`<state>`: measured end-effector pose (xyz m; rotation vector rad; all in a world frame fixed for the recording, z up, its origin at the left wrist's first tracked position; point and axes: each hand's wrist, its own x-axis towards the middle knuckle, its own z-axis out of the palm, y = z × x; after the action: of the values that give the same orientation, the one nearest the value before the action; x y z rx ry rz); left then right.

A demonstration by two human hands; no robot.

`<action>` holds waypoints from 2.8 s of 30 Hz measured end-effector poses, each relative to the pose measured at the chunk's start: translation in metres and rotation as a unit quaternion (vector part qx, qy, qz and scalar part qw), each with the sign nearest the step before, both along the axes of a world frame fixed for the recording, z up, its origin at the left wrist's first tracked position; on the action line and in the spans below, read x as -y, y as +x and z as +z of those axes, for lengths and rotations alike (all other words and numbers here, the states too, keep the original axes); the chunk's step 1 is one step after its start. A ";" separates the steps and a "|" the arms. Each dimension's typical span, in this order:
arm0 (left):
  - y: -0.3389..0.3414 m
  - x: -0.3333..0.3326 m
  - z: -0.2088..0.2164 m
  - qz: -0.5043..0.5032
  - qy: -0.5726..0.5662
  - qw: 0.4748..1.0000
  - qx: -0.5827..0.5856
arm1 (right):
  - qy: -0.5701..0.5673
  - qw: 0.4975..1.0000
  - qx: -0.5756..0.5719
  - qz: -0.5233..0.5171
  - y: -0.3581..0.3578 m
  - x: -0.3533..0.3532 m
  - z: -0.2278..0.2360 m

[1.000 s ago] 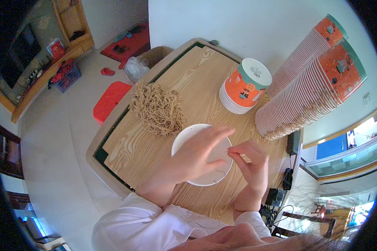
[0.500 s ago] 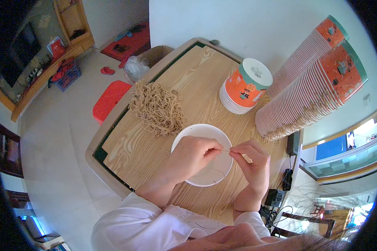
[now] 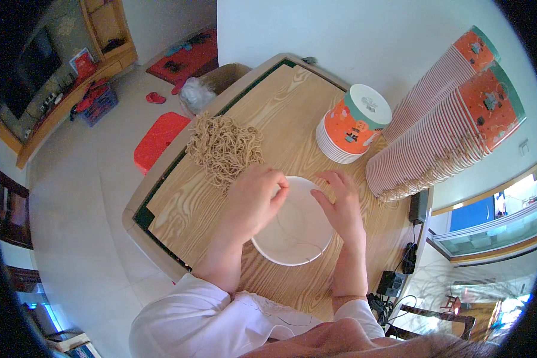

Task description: Placing rubber bands around paper cups for packaging.

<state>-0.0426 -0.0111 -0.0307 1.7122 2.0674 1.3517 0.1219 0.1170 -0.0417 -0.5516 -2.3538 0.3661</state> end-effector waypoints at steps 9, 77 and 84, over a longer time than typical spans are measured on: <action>-0.012 0.001 -0.001 0.030 -0.025 0.997 -0.064 | -0.155 0.981 0.114 0.020 0.011 0.017 0.013; 0.019 -0.026 -0.014 -0.086 -0.069 0.955 -0.277 | -0.132 0.974 0.182 -0.008 0.039 0.012 0.015; 0.022 -0.026 -0.016 -0.160 -0.022 0.943 -0.291 | -0.233 0.962 0.109 0.088 0.042 -0.006 -0.003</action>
<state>-0.0203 0.0149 -0.0469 2.5162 1.9044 0.7529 0.1639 0.1229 -0.0445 -0.6229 -2.5420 1.0035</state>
